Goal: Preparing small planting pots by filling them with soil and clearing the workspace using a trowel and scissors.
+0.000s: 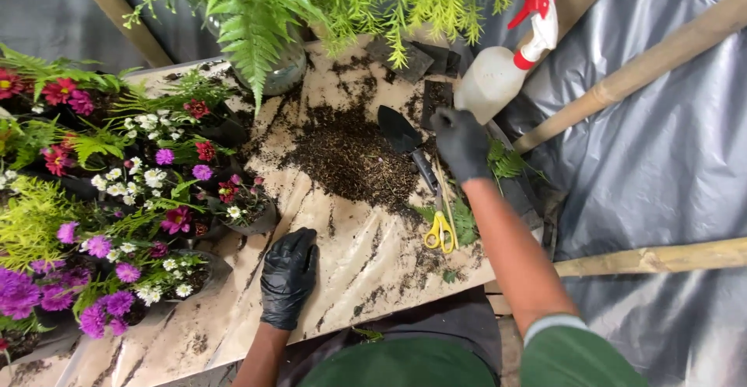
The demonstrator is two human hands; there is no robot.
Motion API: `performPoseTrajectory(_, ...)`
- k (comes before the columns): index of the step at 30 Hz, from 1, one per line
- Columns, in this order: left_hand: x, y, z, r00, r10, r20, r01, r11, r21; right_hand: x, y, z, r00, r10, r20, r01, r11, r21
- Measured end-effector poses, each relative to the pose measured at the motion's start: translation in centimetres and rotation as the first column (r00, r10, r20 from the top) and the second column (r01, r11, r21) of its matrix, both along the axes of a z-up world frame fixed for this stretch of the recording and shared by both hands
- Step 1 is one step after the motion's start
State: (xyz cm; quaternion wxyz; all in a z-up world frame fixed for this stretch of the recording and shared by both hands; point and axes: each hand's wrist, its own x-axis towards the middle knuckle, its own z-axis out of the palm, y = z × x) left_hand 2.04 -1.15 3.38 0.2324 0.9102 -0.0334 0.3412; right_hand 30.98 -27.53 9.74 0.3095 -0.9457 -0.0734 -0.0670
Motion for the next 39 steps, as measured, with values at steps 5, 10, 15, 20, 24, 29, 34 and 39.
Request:
performPoseTrajectory(5,-0.1,0.1,-0.3,0.999,0.011,0.038,-0.011,1.000,0.014,5.4,2.8,0.1,0.936,-0.028,-0.350,0.190,0.879,0.437)
performPoseTrajectory(10,0.1,0.0,0.0,0.999,0.012,0.043,-0.012,1.000,0.011,8.8,4.1,-1.2,0.843,-0.121,-0.525,0.432,0.734,0.525)
performPoseTrajectory(15,0.2,0.1,-0.2,0.999,0.021,0.031,-0.021,1.000,0.020,11.2,2.7,-6.8,0.992,-0.126,0.011,0.111,0.830,-0.547)
performPoseTrajectory(20,0.3,0.0,0.4,0.999,0.028,0.025,-0.029,0.999,0.025,8.1,2.8,-5.8,0.991,-0.133,-0.026,0.103,0.865,-0.490)
performPoseTrajectory(24,0.1,0.0,0.2,0.999,0.025,0.035,-0.026,0.999,0.030,8.7,1.7,-9.2,0.950,0.000,0.311,0.166,0.845,-0.508)
performPoseTrajectory(29,0.0,0.1,0.0,0.999,0.028,0.037,-0.029,0.999,0.018,5.7,0.9,-5.4,0.983,-0.029,0.180,0.080,0.956,-0.282)
performPoseTrajectory(34,0.0,0.0,0.4,0.999,0.024,0.040,-0.024,1.000,0.002,1.2,0.6,-0.8,0.997,-0.050,0.054,0.052,0.997,-0.051)
performPoseTrajectory(39,0.3,1.0,-3.5,0.998,0.056,-0.025,-0.057,0.998,-0.041,-6.1,1.3,1.3,0.966,0.004,-0.259,0.203,0.611,0.765)
